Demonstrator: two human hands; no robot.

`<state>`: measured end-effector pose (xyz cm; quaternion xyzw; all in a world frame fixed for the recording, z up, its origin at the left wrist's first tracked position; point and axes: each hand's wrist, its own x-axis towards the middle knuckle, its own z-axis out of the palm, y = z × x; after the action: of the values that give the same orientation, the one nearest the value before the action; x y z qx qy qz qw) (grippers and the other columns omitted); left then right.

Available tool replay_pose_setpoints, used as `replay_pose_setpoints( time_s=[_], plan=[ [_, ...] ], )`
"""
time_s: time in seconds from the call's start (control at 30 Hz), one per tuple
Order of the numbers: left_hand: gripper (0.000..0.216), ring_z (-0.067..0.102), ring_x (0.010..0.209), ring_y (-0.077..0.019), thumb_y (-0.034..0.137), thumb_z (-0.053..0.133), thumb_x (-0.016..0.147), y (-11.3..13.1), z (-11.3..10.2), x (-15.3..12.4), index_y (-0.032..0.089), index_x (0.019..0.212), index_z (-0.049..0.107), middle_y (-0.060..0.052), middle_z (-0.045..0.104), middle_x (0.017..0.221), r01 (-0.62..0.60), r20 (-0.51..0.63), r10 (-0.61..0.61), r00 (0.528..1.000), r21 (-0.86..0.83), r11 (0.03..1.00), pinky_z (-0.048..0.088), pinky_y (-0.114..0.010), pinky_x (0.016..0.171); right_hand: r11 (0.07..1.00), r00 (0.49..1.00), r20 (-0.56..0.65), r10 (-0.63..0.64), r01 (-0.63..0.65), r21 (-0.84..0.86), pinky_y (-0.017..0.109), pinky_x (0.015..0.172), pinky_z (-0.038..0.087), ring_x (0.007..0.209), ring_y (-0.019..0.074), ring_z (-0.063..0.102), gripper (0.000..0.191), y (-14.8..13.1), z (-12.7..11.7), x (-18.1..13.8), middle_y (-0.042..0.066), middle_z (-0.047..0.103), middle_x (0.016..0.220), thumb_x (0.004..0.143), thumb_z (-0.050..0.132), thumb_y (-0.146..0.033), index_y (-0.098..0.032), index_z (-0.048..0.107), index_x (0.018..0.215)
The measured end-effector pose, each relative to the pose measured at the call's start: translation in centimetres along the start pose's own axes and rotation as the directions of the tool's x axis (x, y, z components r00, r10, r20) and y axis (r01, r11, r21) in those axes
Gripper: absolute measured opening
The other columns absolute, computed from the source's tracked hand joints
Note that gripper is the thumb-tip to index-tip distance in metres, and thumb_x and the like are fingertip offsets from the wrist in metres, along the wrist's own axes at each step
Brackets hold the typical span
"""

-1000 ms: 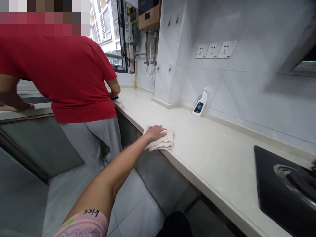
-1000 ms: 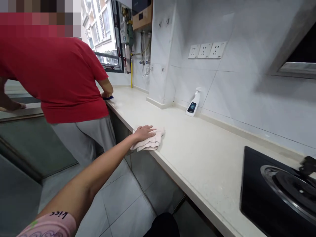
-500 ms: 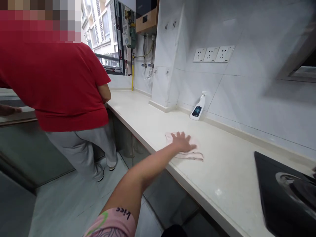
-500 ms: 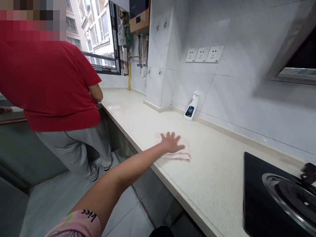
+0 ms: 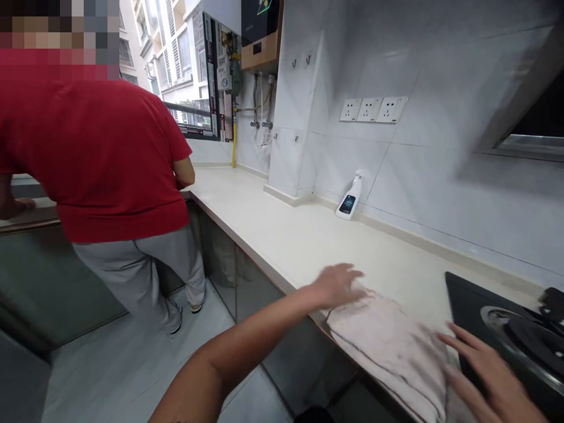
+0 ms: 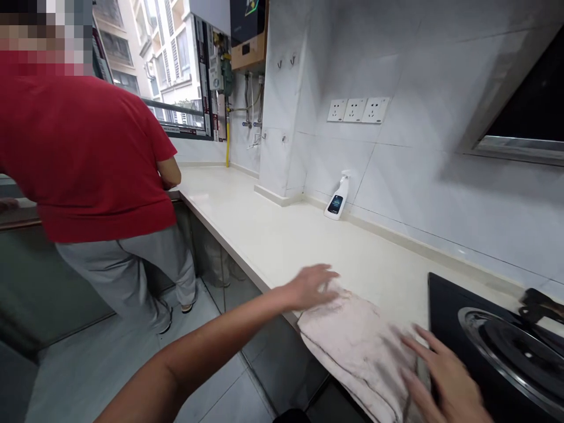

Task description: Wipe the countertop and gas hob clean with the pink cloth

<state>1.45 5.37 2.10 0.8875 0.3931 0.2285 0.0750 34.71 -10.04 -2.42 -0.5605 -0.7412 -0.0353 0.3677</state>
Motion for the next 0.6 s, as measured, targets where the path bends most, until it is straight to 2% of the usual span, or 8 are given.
replay_pose_setpoints(
  time_s=[0.03, 0.1, 0.17, 0.27, 0.33, 0.4, 0.5, 0.6],
  plan=[
    [0.051, 0.052, 0.149, -0.0231, 0.057, 0.057, 0.102, -2.1, -1.0, -0.6, 0.033, 0.146, 0.063, -0.006, 0.061, 0.157, 0.128, -0.076, -0.122, 0.990, 0.088, 0.988, 0.045, -0.041, 0.120, 1.000, 0.995, 0.095, -0.006, 0.008, -0.020, 0.074, 0.110, 0.051, 0.143, 0.0428, 0.053, 0.050, -1.9, 1.8, 1.2, -0.008, 0.057, 0.157, 0.092, 0.051, -0.071, -0.073, 0.050, 0.142],
    [0.042, 0.053, 0.147, -0.0310, 0.047, 0.058, 0.102, -5.6, -2.7, -2.1, 0.027, 0.137, 0.070, -0.013, 0.062, 0.154, 0.237, -0.116, -0.222, 0.968, 0.140, 0.961, 0.042, -0.053, 0.120, 0.996, 0.954, 0.301, 0.000, 0.025, -0.080, 0.078, 0.116, 0.042, 0.150, 0.0443, 0.047, 0.054, -6.0, 5.2, 3.4, -0.010, 0.051, 0.163, 0.095, 0.047, -0.074, -0.067, 0.049, 0.149],
    [0.039, 0.055, 0.144, -0.0326, 0.048, 0.057, 0.102, -8.0, -3.7, -3.3, 0.027, 0.132, 0.073, -0.013, 0.064, 0.151, 0.276, -0.108, -0.261, 0.959, 0.168, 0.946, 0.043, -0.056, 0.117, 0.985, 0.916, 0.402, 0.014, 0.057, -0.163, 0.086, 0.117, 0.030, 0.156, 0.0486, 0.035, 0.061, -9.4, 7.7, 4.9, -0.004, 0.041, 0.170, 0.097, 0.042, -0.075, -0.057, 0.050, 0.155],
    [0.046, 0.052, 0.145, -0.0342, 0.058, 0.055, 0.101, -9.0, -4.2, -4.3, 0.029, 0.132, 0.073, -0.011, 0.062, 0.153, 0.265, -0.077, -0.254, 0.964, 0.199, 0.944, 0.041, -0.056, 0.118, 0.977, 0.878, 0.478, -0.031, 0.127, -0.171, 0.083, 0.121, 0.025, 0.160, 0.0459, 0.027, 0.061, -11.7, 8.3, 5.5, -0.001, 0.033, 0.174, 0.102, 0.040, -0.071, -0.051, 0.046, 0.159],
    [0.053, 0.049, 0.147, -0.0360, 0.066, 0.053, 0.101, -8.8, -4.1, -4.3, 0.032, 0.136, 0.072, -0.010, 0.059, 0.157, 0.255, -0.056, -0.249, 0.967, 0.224, 0.941, 0.039, -0.057, 0.119, 0.979, 0.865, 0.498, -0.063, 0.152, -0.139, 0.076, 0.125, 0.025, 0.161, 0.0405, 0.028, 0.057, -11.1, 7.1, 5.0, -0.002, 0.033, 0.174, 0.104, 0.041, -0.067, -0.051, 0.045, 0.159],
    [0.057, 0.048, 0.148, -0.0363, 0.071, 0.049, 0.101, -8.5, -4.0, -4.2, 0.035, 0.138, 0.071, -0.008, 0.057, 0.160, 0.257, -0.046, -0.253, 0.966, 0.244, 0.935, 0.038, -0.057, 0.119, 0.982, 0.868, 0.495, -0.041, 0.126, -0.139, 0.071, 0.127, 0.026, 0.161, 0.0368, 0.030, 0.055, -9.2, 5.6, 4.4, -0.003, 0.035, 0.174, 0.105, 0.041, -0.066, -0.052, 0.046, 0.158],
    [0.062, 0.047, 0.149, -0.0362, 0.075, 0.042, 0.101, -8.6, -3.9, -4.1, 0.035, 0.140, 0.070, -0.008, 0.057, 0.160, 0.246, -0.059, -0.239, 0.969, 0.247, 0.937, 0.038, -0.056, 0.119, 0.969, 0.883, 0.452, 0.128, -0.015, -0.245, 0.073, 0.126, 0.026, 0.161, 0.0386, 0.028, 0.058, -5.1, 4.0, 4.2, -0.003, 0.035, 0.174, 0.103, 0.038, -0.071, -0.051, 0.051, 0.155],
    [0.068, 0.047, 0.150, -0.0379, 0.077, 0.037, 0.102, -9.0, -3.6, -4.3, 0.033, 0.144, 0.068, -0.010, 0.056, 0.161, 0.232, -0.076, -0.220, 0.973, 0.223, 0.947, 0.038, -0.057, 0.119, 0.928, 0.878, 0.397, 0.266, -0.121, -0.353, 0.076, 0.124, 0.025, 0.162, 0.0420, 0.024, 0.067, -0.8, 3.8, 6.0, 0.000, 0.030, 0.176, 0.099, 0.036, -0.078, -0.048, 0.052, 0.156]
  ],
)
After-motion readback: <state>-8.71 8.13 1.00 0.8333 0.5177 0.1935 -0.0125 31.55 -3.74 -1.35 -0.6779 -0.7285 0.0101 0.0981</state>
